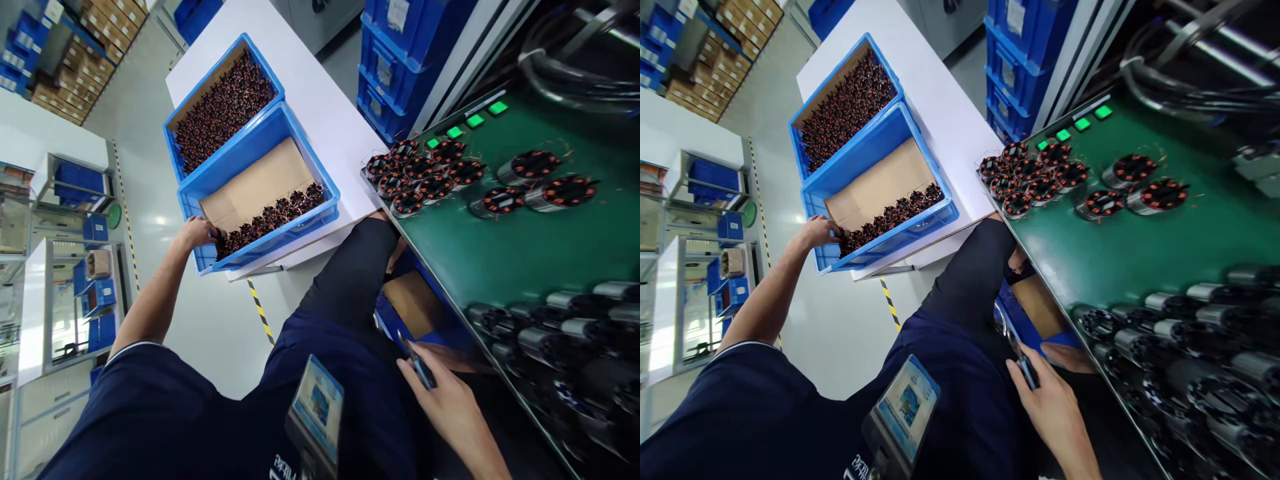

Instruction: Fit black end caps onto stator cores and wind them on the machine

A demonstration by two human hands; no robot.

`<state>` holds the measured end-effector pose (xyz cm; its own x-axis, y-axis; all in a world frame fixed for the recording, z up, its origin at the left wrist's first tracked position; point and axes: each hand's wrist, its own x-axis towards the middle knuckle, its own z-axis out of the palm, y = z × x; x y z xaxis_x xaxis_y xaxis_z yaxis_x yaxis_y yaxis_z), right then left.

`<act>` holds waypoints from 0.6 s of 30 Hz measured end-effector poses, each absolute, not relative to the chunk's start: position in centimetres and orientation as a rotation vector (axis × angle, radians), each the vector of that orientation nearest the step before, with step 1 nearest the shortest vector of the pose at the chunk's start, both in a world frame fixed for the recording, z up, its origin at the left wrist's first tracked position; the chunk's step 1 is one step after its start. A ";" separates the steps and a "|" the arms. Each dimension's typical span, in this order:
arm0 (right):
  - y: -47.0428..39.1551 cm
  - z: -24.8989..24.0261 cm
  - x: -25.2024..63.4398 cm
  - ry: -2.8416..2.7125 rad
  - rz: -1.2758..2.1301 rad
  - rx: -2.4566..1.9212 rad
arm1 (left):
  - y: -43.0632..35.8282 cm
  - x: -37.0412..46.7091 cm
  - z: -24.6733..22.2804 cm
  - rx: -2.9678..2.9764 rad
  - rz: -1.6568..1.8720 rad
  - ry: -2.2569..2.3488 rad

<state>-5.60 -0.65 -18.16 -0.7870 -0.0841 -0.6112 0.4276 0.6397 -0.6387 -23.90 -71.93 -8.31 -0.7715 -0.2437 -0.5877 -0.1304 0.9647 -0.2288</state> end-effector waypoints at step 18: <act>-2.7 -14.6 -3.9 2.309 -1.327 0.259 | -40.1 -36.4 -5.8 1.212 0.498 3.046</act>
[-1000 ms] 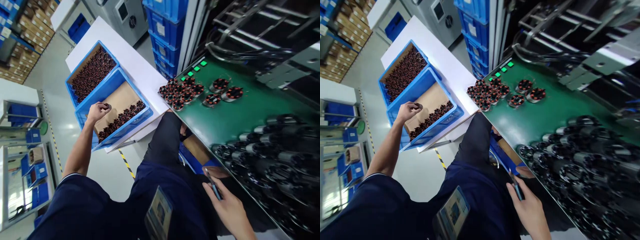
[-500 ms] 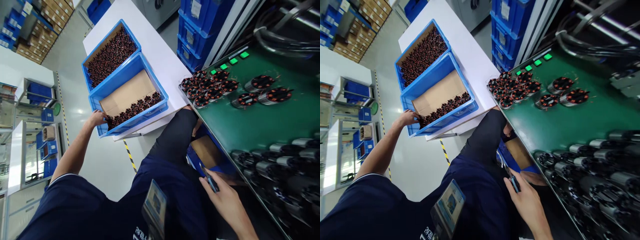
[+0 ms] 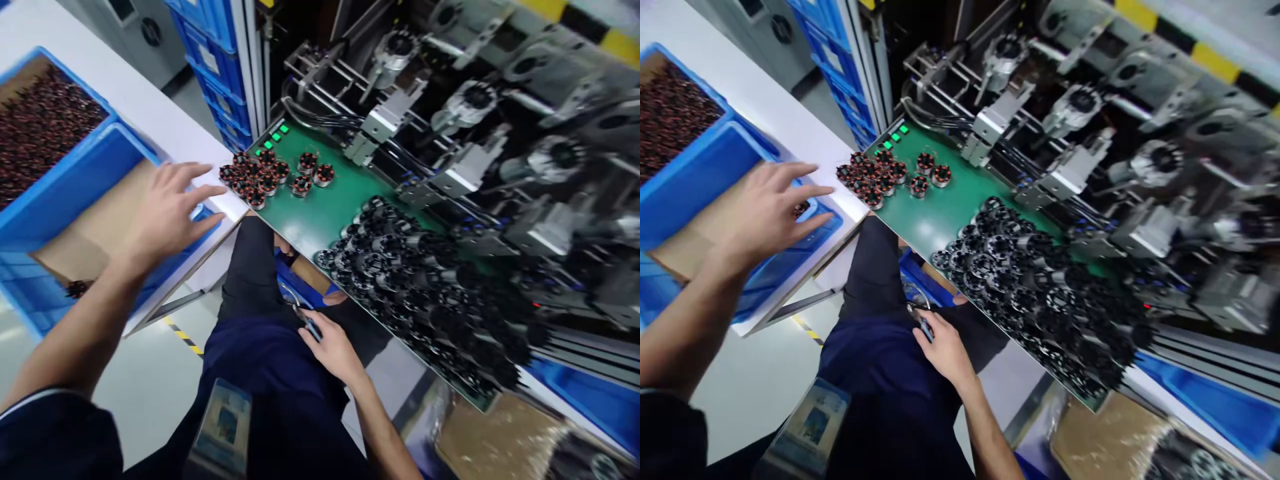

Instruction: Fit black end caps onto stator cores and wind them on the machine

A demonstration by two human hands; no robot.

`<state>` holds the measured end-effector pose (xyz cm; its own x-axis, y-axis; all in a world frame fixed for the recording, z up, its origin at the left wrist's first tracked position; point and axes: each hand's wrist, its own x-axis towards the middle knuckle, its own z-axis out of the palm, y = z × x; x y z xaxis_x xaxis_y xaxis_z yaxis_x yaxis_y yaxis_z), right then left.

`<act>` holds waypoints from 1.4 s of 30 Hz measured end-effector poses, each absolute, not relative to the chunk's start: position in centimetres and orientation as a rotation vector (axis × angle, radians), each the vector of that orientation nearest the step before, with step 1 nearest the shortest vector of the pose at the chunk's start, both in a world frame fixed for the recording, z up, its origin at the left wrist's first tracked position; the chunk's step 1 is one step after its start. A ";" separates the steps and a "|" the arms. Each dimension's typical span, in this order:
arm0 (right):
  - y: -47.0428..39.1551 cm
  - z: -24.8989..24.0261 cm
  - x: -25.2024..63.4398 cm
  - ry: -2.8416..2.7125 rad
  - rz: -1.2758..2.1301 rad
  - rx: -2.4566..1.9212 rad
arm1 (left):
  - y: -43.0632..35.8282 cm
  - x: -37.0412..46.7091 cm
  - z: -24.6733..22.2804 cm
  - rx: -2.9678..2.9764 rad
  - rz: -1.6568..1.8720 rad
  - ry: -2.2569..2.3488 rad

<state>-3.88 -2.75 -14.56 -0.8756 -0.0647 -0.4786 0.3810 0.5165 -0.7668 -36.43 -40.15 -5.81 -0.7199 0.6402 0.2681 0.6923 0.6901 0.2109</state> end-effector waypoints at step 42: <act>-0.1 -4.1 -5.5 1.620 -2.536 0.178 | -22.0 -22.7 -5.5 -1.206 -1.258 -2.430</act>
<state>-5.47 -0.10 -4.11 -0.9850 -0.0436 -0.1668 0.1697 -0.4167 -0.8931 -22.72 -22.00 -5.52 -0.6651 0.5882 0.4601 0.7153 0.3248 0.6188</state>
